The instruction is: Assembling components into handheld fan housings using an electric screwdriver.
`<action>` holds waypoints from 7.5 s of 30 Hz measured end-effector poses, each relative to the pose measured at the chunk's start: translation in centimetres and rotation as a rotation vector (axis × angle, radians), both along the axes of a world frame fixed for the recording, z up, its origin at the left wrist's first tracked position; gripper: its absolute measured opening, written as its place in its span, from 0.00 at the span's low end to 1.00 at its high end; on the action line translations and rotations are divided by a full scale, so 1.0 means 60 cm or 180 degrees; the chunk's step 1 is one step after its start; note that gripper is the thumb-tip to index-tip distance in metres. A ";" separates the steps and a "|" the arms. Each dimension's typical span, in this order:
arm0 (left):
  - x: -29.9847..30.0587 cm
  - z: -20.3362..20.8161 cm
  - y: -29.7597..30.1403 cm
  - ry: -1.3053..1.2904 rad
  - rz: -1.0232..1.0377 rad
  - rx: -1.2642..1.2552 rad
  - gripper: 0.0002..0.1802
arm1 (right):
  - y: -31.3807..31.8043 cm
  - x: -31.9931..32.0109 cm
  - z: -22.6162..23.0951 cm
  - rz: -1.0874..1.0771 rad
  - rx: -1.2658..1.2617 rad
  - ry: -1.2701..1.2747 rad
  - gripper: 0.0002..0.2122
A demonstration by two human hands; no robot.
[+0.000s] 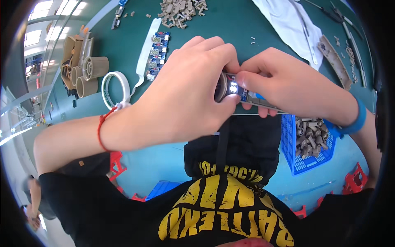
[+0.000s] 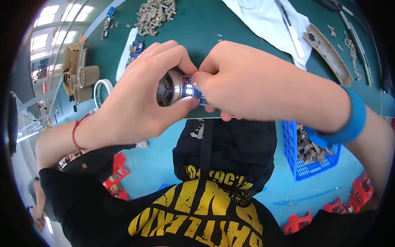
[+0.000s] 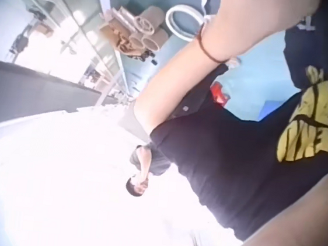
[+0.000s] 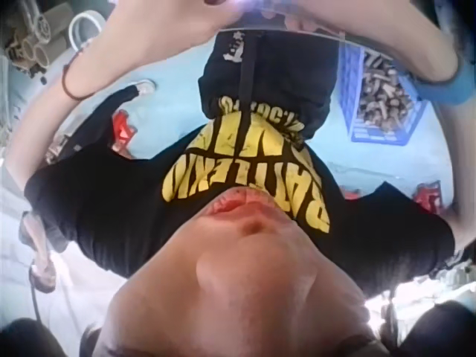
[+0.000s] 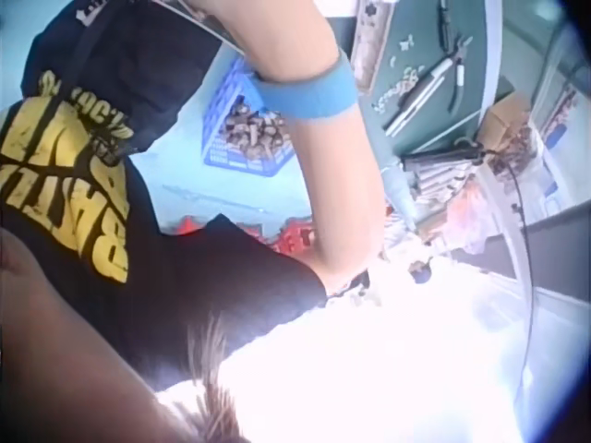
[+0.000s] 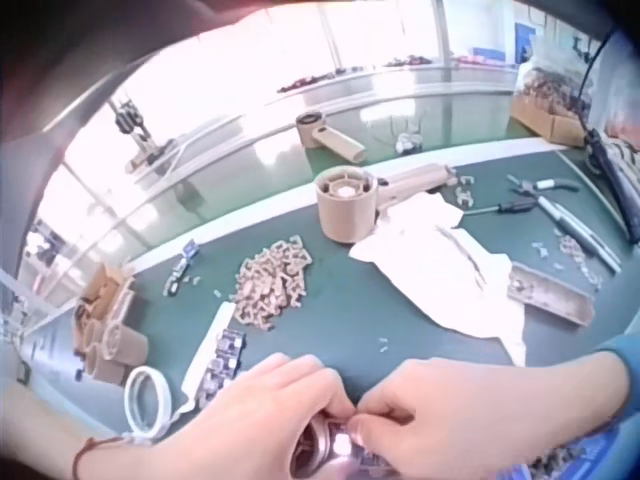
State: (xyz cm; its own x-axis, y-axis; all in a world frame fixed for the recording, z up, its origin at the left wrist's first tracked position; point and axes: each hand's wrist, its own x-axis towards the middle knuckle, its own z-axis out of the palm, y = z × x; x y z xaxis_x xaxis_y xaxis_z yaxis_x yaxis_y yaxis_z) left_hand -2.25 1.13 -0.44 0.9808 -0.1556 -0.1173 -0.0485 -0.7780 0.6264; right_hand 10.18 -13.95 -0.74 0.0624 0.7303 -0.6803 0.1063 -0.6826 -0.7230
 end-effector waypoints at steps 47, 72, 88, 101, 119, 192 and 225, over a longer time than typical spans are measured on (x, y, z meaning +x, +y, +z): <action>-0.028 -0.043 -0.003 -0.0898 0.0566 -0.0575 0.24 | 0.011 0.053 -0.011 -0.2030 0.4271 0.0090 0.23; -0.025 -0.045 -0.026 -0.1425 0.1294 -0.0888 0.08 | -0.042 -0.004 0.057 -0.2102 0.4545 0.1117 0.13; -0.026 -0.042 -0.026 -0.1437 0.1252 -0.1108 0.10 | -0.061 0.007 0.067 -0.2089 0.4162 0.1100 0.15; -0.032 -0.050 -0.002 -0.1272 0.0437 -0.0315 0.22 | -0.166 0.099 0.067 -0.1777 0.3729 0.0969 0.13; -0.037 -0.068 -0.008 -0.1600 0.0588 -0.0186 0.16 | -0.045 0.038 0.065 -0.0853 0.3785 0.0439 0.19; -0.032 -0.037 -0.009 -0.1407 0.0531 -0.0370 0.21 | -0.373 0.382 0.035 -0.2634 0.0876 -0.4204 0.23; -0.025 -0.046 -0.011 -0.1214 0.0669 -0.0422 0.20 | -0.157 -0.020 -0.008 -0.2032 0.2311 -0.0620 0.15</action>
State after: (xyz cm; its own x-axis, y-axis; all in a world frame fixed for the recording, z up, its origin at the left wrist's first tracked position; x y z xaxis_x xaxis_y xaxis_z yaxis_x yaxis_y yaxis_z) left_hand -3.77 0.48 -3.22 0.9619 0.0622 0.2661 -0.1448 -0.7099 0.6893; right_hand 9.01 -23.37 -1.21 0.6537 0.7566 -0.0159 0.0341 -0.0505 -0.9981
